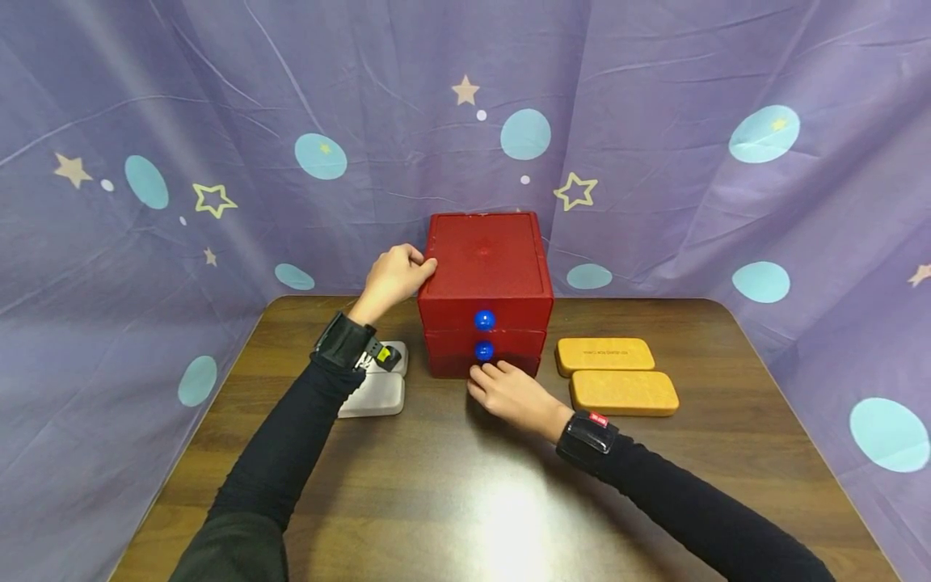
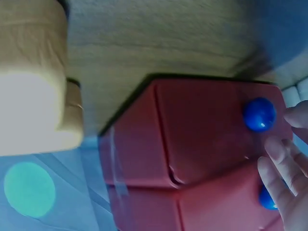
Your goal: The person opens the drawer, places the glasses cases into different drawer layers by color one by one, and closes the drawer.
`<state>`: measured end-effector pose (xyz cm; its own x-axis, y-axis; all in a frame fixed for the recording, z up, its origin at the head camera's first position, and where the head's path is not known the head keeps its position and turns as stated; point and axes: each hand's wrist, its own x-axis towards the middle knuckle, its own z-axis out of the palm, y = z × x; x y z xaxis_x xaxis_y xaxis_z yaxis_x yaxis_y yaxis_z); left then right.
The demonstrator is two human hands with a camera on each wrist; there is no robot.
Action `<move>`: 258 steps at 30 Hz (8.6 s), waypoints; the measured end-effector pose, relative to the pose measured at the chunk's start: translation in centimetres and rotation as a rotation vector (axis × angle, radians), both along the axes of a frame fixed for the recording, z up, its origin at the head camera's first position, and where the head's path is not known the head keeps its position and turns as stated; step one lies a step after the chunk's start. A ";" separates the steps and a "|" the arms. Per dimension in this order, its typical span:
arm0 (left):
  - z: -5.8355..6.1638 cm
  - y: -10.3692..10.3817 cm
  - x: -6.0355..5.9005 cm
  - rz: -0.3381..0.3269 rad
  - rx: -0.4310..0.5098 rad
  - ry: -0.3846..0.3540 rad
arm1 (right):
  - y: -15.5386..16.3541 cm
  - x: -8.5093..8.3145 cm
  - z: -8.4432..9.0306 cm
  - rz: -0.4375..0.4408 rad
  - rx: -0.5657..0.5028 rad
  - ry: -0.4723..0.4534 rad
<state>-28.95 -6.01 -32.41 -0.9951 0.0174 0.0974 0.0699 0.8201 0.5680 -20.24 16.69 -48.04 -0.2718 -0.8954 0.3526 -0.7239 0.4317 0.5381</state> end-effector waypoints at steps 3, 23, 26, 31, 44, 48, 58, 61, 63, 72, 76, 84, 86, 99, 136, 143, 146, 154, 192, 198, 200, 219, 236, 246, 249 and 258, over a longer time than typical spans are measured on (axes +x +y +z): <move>0.0 0.0 0.0 0.002 0.000 0.002 | -0.2 0.3 0.8 0.013 0.008 0.013; -0.2 0.1 -0.1 0.002 0.001 0.005 | -0.4 -0.8 3.1 -0.006 -0.089 0.137; -0.2 0.1 -0.1 0.007 0.003 0.002 | -0.4 -1.2 2.9 -0.003 -0.101 0.146; -0.2 0.0 -0.1 0.006 -0.001 0.004 | -0.4 -1.4 2.8 0.018 -0.114 0.148; -0.2 0.1 0.0 0.001 0.013 -0.003 | -0.7 -1.5 2.8 0.048 -0.142 0.134; -0.2 0.1 0.1 0.001 0.015 -0.008 | -0.7 -1.3 2.7 0.054 -0.143 0.142; -0.1 0.2 0.1 0.004 0.004 0.004 | -0.6 -0.4 2.5 0.059 -0.134 0.155; -0.1 0.2 0.1 0.007 0.002 0.006 | -0.5 0.1 2.6 0.071 -0.140 0.145; -0.1 0.2 0.1 0.009 0.002 0.005 | -0.5 0.5 2.6 0.081 -0.143 0.139; -0.2 0.1 0.1 0.011 0.008 0.006 | -0.4 2.2 2.7 0.085 -0.119 0.131; -0.2 0.1 0.1 0.013 0.007 0.002 | -0.4 3.0 2.7 0.088 -0.114 0.127; -0.3 0.1 -0.1 0.013 0.008 0.002 | -0.5 4.7 3.0 0.102 -0.133 0.123; -0.2 0.1 0.0 0.009 0.009 0.000 | -0.5 5.0 3.1 0.115 -0.137 0.138; -0.3 0.0 0.0 0.009 0.011 -0.005 | -0.1 7.7 3.3 0.112 -0.097 0.089; -0.1 0.1 0.1 0.013 0.007 -0.017 | 0.0 10.4 2.9 0.161 -0.117 0.080; -0.1 0.0 0.2 0.010 0.007 -0.005 | 0.0 10.6 2.9 0.135 -0.094 0.054; -0.1 0.0 0.1 0.009 0.006 -0.006 | 0.0 10.6 3.2 0.139 -0.108 0.038; 0.1 0.1 0.2 -0.003 0.000 0.006 | -0.4 10.6 5.0 0.149 -0.125 -0.058; -1.6 -5.7 4.2 -0.323 0.060 0.244 | 4.3 -3.8 19.3 -0.448 -0.618 -0.631; -2.8 -7.0 6.1 -0.327 -0.089 0.309 | 5.3 -6.8 18.9 -0.551 -0.692 -0.785; -3.2 -7.4 6.6 -0.328 -0.133 0.329 | 5.6 -7.5 18.6 -0.569 -0.709 -0.831; -8.7 -12.6 9.7 -0.349 -0.329 0.112 | 6.1 -9.1 18.6 -0.635 -0.783 -1.374; -11.7 -15.0 9.6 -0.331 -0.398 0.009 | 5.5 -9.1 18.7 -0.649 -0.780 -1.334; -13.0 -15.3 8.8 -0.327 -0.418 -0.031 | 5.4 -9.0 18.7 -0.649 -0.796 -1.342; -13.1 -15.2 8.7 -0.330 -0.408 -0.046 | 5.4 -9.0 18.7 -0.649 -0.803 -1.343; -13.1 -14.8 8.7 -0.342 -0.393 -0.086 | 5.4 -9.1 18.6 -0.657 -0.810 -1.346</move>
